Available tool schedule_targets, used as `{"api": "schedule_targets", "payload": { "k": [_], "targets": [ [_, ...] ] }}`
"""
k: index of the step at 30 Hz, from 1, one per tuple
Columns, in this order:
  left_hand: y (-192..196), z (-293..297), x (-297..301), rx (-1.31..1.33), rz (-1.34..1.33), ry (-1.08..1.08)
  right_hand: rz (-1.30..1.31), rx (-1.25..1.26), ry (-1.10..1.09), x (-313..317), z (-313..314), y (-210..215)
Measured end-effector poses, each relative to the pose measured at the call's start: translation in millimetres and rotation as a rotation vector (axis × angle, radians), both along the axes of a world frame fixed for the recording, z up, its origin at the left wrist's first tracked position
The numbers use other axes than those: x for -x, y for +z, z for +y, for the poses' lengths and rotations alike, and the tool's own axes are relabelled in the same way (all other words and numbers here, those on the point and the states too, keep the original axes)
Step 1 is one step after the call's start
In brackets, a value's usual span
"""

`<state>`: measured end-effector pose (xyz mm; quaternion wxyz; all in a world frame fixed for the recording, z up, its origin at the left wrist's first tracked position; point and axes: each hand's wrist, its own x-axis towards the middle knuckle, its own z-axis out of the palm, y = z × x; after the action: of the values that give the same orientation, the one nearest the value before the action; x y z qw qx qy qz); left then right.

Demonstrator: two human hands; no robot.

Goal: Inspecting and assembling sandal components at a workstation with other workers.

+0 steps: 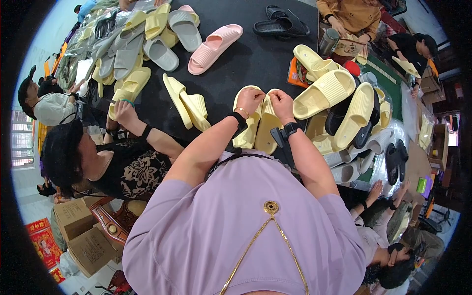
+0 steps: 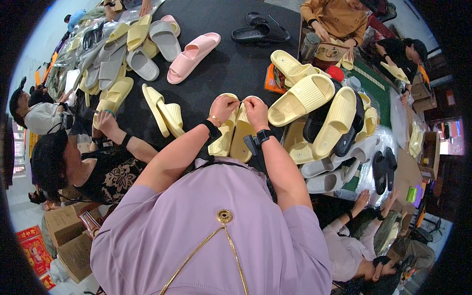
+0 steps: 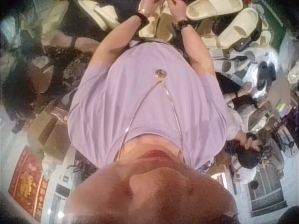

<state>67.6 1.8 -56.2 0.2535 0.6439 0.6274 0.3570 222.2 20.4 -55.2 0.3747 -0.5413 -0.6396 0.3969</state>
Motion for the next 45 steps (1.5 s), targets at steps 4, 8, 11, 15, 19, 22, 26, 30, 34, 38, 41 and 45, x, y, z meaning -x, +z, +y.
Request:
{"api": "schedule_targets", "payload": {
  "k": [4, 8, 11, 15, 19, 22, 26, 30, 34, 38, 41, 45],
  "targets": [
    [1, 0, 1, -0.01, 0.004, -0.005, 0.015, -0.017, 0.006, 1, 0, 3],
    [2, 0, 2, -0.014, 0.001, 0.0, 0.026, -0.036, -0.006, 3, 0, 4],
    [1, 0, 2, -0.026, 0.004, 0.002, 0.039, -0.018, -0.014, 3, 0, 5],
    [1, -1, 3, -0.043, 0.015, -0.002, 0.051, 0.007, -0.012, 4, -1, 4],
    [3, -5, 1, -0.027, 0.002, 0.004, 0.016, -0.03, -0.012, 2, -3, 3],
    [2, -6, 0, -0.015, -0.007, 0.007, 0.022, -0.04, -0.017, 1, -5, 3],
    [0, -5, 0, -0.013, 0.004, -0.006, -0.001, -0.005, 0.005, 0, -5, 3],
    [-2, 0, 3, -0.099, 0.044, -0.008, -0.036, 0.012, 0.025, 4, 1, 6],
    [3, 3, 3, -0.051, 0.011, 0.004, 0.023, -0.133, 0.005, 8, 5, 4],
    [-20, 4, -3, -0.083, -0.015, 0.03, 0.029, -0.088, 0.042, -1, 6, -10],
    [-14, -1, -11, -0.171, -0.017, -0.029, 0.051, -0.08, 0.008, -11, 1, -15],
    [-13, -11, -9, -0.156, -0.004, 0.0, 0.098, -0.005, 0.086, -10, -4, -16]
  ]
}}
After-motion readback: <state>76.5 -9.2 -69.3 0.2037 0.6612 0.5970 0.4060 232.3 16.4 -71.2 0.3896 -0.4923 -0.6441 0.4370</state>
